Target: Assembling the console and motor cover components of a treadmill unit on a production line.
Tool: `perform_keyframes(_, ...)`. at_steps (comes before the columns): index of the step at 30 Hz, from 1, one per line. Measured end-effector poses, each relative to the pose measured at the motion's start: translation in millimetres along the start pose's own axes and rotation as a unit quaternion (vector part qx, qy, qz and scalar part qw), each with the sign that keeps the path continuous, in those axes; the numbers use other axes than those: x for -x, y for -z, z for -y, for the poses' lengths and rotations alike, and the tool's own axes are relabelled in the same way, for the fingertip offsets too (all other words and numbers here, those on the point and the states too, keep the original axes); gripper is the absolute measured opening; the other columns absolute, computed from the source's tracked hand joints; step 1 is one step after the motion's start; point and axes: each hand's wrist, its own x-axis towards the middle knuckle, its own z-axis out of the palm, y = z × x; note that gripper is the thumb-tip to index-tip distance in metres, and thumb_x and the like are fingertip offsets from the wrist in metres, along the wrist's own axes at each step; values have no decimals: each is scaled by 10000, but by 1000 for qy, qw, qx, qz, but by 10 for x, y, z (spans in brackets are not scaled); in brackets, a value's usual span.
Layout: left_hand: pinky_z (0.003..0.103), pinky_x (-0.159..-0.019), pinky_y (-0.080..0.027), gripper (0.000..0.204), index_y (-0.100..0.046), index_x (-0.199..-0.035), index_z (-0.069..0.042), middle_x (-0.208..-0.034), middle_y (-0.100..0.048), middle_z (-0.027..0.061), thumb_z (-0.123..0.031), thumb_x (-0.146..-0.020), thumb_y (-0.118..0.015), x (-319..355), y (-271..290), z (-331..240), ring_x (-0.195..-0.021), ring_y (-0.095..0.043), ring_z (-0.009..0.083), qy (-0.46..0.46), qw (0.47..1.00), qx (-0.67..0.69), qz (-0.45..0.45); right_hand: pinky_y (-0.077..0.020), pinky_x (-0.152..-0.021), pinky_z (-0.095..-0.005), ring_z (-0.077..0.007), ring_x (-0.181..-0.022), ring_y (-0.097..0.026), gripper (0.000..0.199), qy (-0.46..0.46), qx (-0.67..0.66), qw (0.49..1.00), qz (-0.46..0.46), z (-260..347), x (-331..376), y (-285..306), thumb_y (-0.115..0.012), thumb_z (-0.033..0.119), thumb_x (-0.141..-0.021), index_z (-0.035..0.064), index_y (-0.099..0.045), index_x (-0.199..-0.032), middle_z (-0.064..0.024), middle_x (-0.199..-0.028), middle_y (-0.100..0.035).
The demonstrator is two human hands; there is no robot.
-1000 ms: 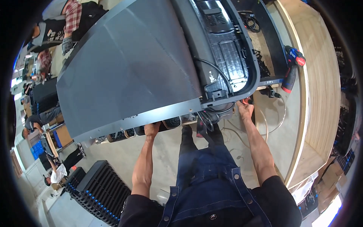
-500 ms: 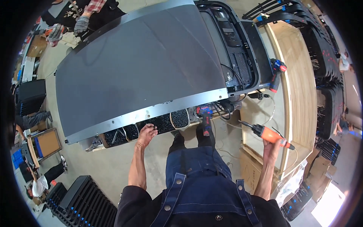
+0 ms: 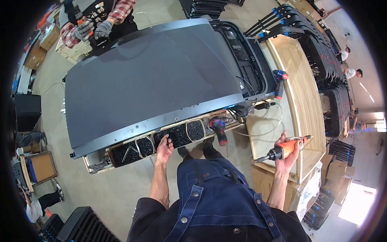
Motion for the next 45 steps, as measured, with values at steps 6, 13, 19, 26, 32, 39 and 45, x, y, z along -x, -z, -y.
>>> perform_keyframes(6,285,-752,-570,245,-613,-1225,-86,-1093,-686,71,-182,-1000,-626,118,-24,-34,-862,-663,167,0,992,101,70,-548,-879,-457,-276,-934,-660,494,11,142,986,86,-317,238,-398,-741,249,-894,93,-488,-1288,-151,-1084,-665)
perform_keyframes(13,356,-813,-550,173,-642,-1110,-69,-1077,-646,70,-196,-1021,-566,320,-306,-6,-915,-625,236,33,964,218,147,-506,-908,-428,-207,-878,-641,520,-22,228,958,171,-951,410,-985,-729,199,-879,101,-486,-1328,-100,-1028,-640)
perform_keyframes(19,301,-768,-499,154,-639,-1090,-97,-951,-566,31,-222,-1004,-612,397,-632,90,-858,-527,172,11,950,247,192,-519,-889,-408,-223,-878,-614,459,-52,225,953,193,-1233,400,-1163,-738,175,-859,87,-512,-1249,-113,-1026,-623)
perform_keyframes(26,290,-759,-552,194,-665,-1140,-125,-1013,-691,18,-208,-964,-670,504,-758,168,-855,-632,151,-47,990,105,83,-559,-862,-423,-243,-907,-659,406,-61,209,949,227,-1439,334,-1286,-717,152,-860,66,-532,-1211,-126,-1037,-656)
perform_keyframes(32,317,-807,-579,172,-673,-1112,-121,-1117,-710,44,-198,-959,-680,379,-581,202,-902,-664,171,-107,990,78,-40,-567,-849,-426,-247,-887,-672,368,-85,228,937,250,-1417,198,-1319,-704,134,-862,65,-547,-1187,-132,-1025,-661)
perform_keyframes(39,303,-765,-540,170,-679,-1064,-127,-1022,-673,21,-270,-975,-656,593,-861,172,-871,-614,151,-51,988,144,31,-570,-842,-419,-249,-889,-673,353,-116,220,930,269,-1331,-93,-1268,-696,121,-867,61,-549,-1182,-137,-1033,-660)
perform_keyframes(45,259,-743,-503,156,-635,-1055,-96,-918,-590,10,-239,-990,-641,854,-1593,326,-835,-547,135,-81,990,103,47,-564,-846,-413,-250,-923,-664,338,-114,146,944,272,-1341,-257,-1325,-676,90,-887,56,-538,-1193,-140,-1063,-655)
